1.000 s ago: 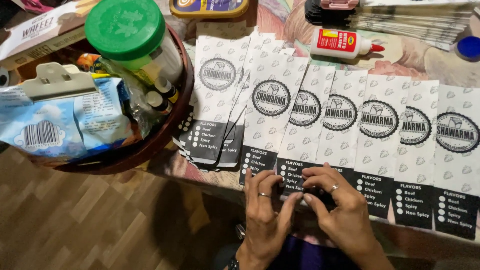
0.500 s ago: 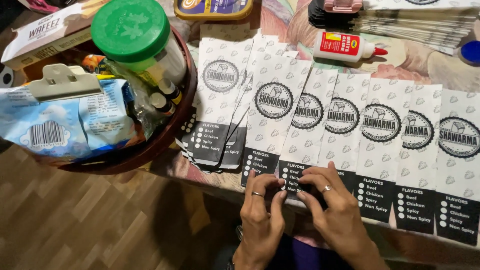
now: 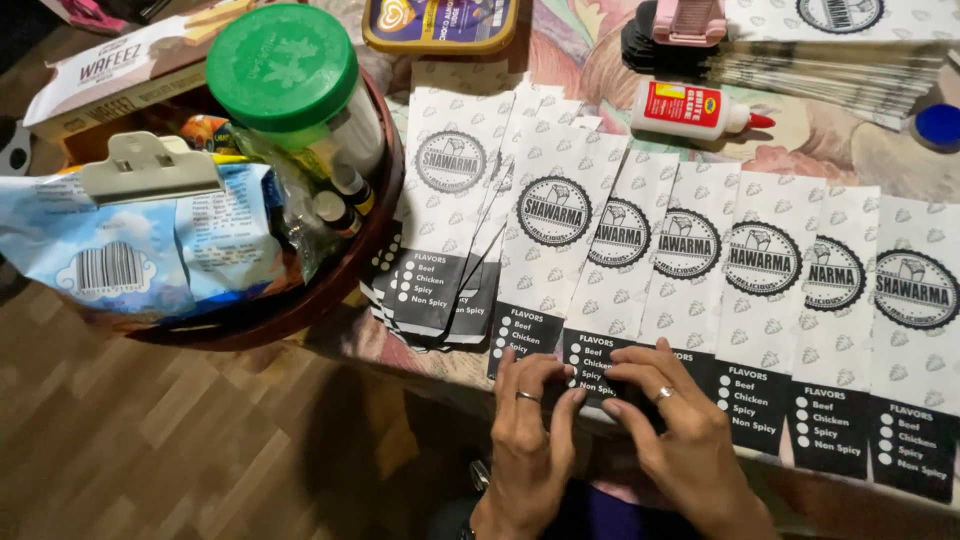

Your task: Laying out paper sleeves, applying glue to the edges, and stacking them for assembly.

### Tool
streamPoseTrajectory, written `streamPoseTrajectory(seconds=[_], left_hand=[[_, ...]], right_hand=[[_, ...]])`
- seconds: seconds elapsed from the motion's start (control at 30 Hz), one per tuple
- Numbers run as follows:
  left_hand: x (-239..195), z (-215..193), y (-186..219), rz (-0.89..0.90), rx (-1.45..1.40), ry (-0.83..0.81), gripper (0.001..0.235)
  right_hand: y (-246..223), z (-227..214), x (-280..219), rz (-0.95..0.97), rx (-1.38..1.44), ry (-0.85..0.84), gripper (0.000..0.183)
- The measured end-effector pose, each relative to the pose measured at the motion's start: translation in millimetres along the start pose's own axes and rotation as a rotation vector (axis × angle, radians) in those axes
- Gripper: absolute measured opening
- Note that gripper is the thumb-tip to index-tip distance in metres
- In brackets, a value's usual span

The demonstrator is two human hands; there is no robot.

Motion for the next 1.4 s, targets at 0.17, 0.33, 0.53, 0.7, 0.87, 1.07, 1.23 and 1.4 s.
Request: streamPoseTrajectory(seconds=[0.17,0.33,0.53,0.7,0.87,1.07,1.23,1.4], left_hand=[[-4.0,-3.5,-2.5,0.055,-0.022,-0.029,0.020],[-12.6,-37.0,-11.7,0.154,-0.150,-0.026,0.031],[0.1,-62.9,-36.2,0.304,-0.031,-0.332,0.049],[6.0,-62.6,-40.0,0.360,-0.016,-0.450,0.057],[4.2,-64.0,-43.7,0.413,-0.043,-0.471,0.065],[4.9,-68.9,-46.9,0.437,-0.063,-0.410,0.052],[10.1,-71.4,-55.2,0.344,-0.227,-0.388,0.037],[14.1,-70.5,-56.3,0.297,-0.259,-0.371,0.015]], right_hand=[[-10.3,-9.2,1.2,-0.029,0.039,-0.085,0.022],[-15.8,-15.8,4.0,-0.031,-0.018,-0.095,0.034],[-40.0,12.1,1.9,-0.200,0.169,-0.152,0.038],[-59.3,42.8,1.7,-0.326,-0.027,-0.047,0.028],[-65.8,40.5,-0.7,-0.372,-0.059,0.006,0.029],[-60.6,40.4,-1.6,-0.381,0.041,0.003,0.024],[-60.1,39.7,-1.3,-0.378,0.048,0.026,0.017],[-56.1,41.3,0.0,-0.294,0.053,0.070,0.010]])
Point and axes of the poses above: each hand's wrist, its own x-axis towards the middle knuckle, its own z-axis out of the palm, y = z × x, the point moved 6 cm from there along x, towards the middle knuckle, and after that the axes turned 12 degrees about z, right-handed, at the moved point
